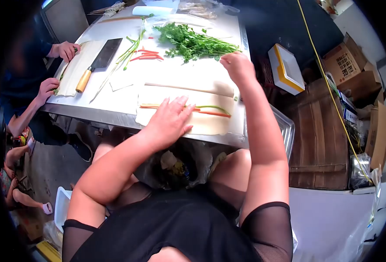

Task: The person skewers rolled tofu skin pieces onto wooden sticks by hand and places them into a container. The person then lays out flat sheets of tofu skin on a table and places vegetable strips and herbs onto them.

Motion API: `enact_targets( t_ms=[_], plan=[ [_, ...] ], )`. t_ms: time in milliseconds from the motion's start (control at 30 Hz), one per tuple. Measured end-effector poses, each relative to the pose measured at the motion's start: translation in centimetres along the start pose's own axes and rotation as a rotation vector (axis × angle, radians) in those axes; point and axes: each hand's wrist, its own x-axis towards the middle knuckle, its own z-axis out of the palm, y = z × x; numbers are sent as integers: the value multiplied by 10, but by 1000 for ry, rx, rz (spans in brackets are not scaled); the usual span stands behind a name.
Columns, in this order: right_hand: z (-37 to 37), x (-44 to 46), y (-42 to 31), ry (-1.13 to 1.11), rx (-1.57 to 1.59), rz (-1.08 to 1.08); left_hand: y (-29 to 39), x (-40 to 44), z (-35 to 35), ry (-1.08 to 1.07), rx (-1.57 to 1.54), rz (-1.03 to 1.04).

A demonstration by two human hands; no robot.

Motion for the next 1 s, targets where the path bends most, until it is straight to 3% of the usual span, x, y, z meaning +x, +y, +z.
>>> enact_targets(
  t_ms=[133,233,433,500,567,700,833,900,1000],
  plan=[
    [64,37,-4,-31,-375,88,3,2,-3,21,1,11],
    [70,46,-8,-115,-522,116,3,0,-5,30,-17,0],
    [60,35,6,-167,-580,-98,1,-5,-16,26,-51,12],
    [54,32,12,-100,-543,-293,-1,-7,-17,34,-42,10],
    [45,36,15,-49,-254,-210,-1,-8,-21,45,-37,16],
    [31,44,18,264,88,-120,-5,-9,-27,33,-96,-38],
    [11,79,27,368,336,122,-12,-11,-32,55,-112,-96],
    [7,95,25,407,690,162,-13,-10,-35,61,-114,-94],
    [-10,113,19,389,675,227,-15,-10,-32,84,-115,-95]
  ],
)
